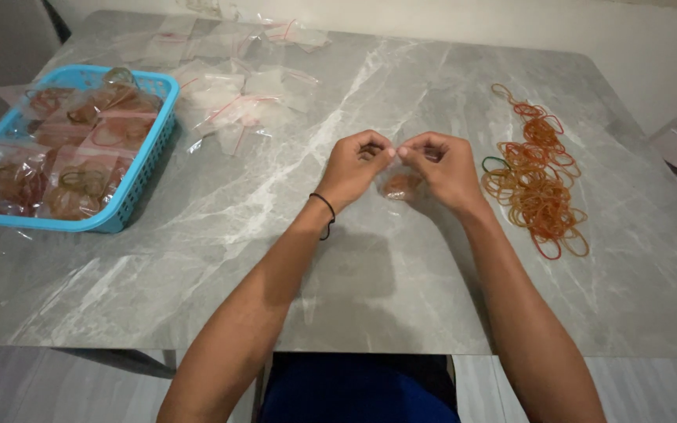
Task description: The person picks up rubber bands and places them inside small clear plastic bags before sealing the bags.
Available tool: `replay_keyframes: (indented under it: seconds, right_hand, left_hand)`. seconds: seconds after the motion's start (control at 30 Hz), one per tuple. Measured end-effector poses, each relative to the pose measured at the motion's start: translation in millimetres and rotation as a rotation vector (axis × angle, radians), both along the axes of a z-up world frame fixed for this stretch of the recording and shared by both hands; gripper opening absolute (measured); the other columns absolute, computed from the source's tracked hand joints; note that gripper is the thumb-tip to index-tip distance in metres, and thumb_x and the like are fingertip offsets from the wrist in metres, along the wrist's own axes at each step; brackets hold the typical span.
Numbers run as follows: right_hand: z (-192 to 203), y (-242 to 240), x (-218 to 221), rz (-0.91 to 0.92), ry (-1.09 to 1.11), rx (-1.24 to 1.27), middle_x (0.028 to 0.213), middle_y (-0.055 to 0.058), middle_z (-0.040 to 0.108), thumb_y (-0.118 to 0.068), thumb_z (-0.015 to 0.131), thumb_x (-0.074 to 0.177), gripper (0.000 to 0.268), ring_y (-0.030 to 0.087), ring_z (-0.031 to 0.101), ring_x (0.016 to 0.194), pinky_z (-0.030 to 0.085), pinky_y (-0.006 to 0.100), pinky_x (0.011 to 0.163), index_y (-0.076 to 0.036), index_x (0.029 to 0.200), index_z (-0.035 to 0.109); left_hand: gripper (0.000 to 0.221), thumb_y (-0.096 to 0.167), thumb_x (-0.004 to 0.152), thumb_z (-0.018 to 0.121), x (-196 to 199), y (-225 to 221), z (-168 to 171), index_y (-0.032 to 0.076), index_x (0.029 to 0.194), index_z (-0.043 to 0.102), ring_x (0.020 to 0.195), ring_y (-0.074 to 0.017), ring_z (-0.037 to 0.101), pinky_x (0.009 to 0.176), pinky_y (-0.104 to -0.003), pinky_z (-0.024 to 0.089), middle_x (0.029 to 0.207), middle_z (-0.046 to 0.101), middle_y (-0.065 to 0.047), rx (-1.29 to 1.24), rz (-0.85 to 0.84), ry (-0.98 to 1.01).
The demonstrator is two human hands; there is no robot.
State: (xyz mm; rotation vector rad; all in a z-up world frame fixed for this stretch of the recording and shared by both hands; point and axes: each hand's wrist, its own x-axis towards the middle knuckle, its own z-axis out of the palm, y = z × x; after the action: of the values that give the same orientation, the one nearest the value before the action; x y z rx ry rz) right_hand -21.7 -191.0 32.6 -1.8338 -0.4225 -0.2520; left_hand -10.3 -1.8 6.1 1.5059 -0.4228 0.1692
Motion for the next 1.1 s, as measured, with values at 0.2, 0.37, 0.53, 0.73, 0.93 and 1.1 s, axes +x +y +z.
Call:
replay_keyframes:
  seconds: [0.2, 0.37, 0.53, 0.73, 0.93, 1.1]
  right_hand:
    - [5.6, 4.6, -6.2, -0.026, -0.031, -0.053, 0.081, 0.009, 0.073, -0.012, 0.079, 0.094, 0.011, 0.012, 0.067, 0.083, 0.059, 0.032, 0.08, -0.004, 0.102, 0.077]
    - [4.2, 8.0, -6.6, -0.025, -0.098, -0.122, 0.075, 0.005, 0.068, -0.012, 0.079, 0.094, 0.006, 0.01, 0.062, 0.076, 0.054, 0.028, 0.072, -0.007, 0.097, 0.077]
    - [9.8, 10.7, -10.0, -0.042, -0.117, -0.12, 0.076, 0.005, 0.07, -0.013, 0.079, 0.093, 0.006, 0.008, 0.061, 0.077, 0.054, 0.028, 0.072, -0.009, 0.097, 0.078]
    - [13.8, 10.4, -12.9, -0.016, -0.104, -0.065, 0.079, 0.006, 0.071, -0.008, 0.078, 0.093, 0.006, 0.011, 0.062, 0.079, 0.055, 0.029, 0.077, -0.005, 0.098, 0.077]
    - [14.2, 10.5, -14.1, -0.039, -0.126, -0.115, 0.079, 0.003, 0.071, -0.009, 0.078, 0.091, 0.008, 0.008, 0.063, 0.08, 0.055, 0.027, 0.078, -0.008, 0.099, 0.078]
    - [6.7, 6.9, -8.3, -0.029, -0.132, -0.131, 0.079, 0.003, 0.07, -0.009, 0.079, 0.092, 0.006, 0.009, 0.064, 0.081, 0.055, 0.028, 0.078, -0.007, 0.098, 0.077]
  left_hand:
    - [0.004, 0.015, 0.087, 0.077, -7.1, 0.2, 9.2, 0.015, 0.091, 0.076, 0.067, -0.0043, 0.066, 0.063, -0.017, 0.054, 0.075, 0.071, 0.001, 0.038, 0.049, -0.077]
    - [0.005, 0.013, 0.086, 0.074, -14.9, 4.4, 14.8, 0.012, 0.09, 0.076, 0.069, -0.0073, 0.066, 0.065, -0.022, 0.055, 0.074, 0.069, -0.002, 0.067, 0.051, -0.047]
    - [0.007, 0.014, 0.086, 0.073, -18.3, 5.0, 20.8, 0.012, 0.092, 0.076, 0.07, -0.006, 0.065, 0.068, -0.022, 0.054, 0.075, 0.069, -0.001, 0.046, 0.039, -0.013]
    - [0.011, 0.016, 0.087, 0.072, -14.5, 4.2, 16.6, 0.011, 0.096, 0.076, 0.07, -0.005, 0.064, 0.066, -0.019, 0.052, 0.077, 0.07, -0.001, 0.02, 0.015, 0.007]
    - [0.011, 0.013, 0.086, 0.074, -13.5, 3.8, 15.5, 0.012, 0.097, 0.075, 0.069, -0.0089, 0.068, 0.064, -0.02, 0.054, 0.078, 0.07, -0.005, -0.001, -0.004, -0.007]
    - [0.011, 0.011, 0.086, 0.074, -11.9, 4.8, 14.3, 0.012, 0.097, 0.076, 0.069, -0.0072, 0.065, 0.064, -0.021, 0.054, 0.077, 0.068, -0.003, 0.04, 0.013, -0.046]
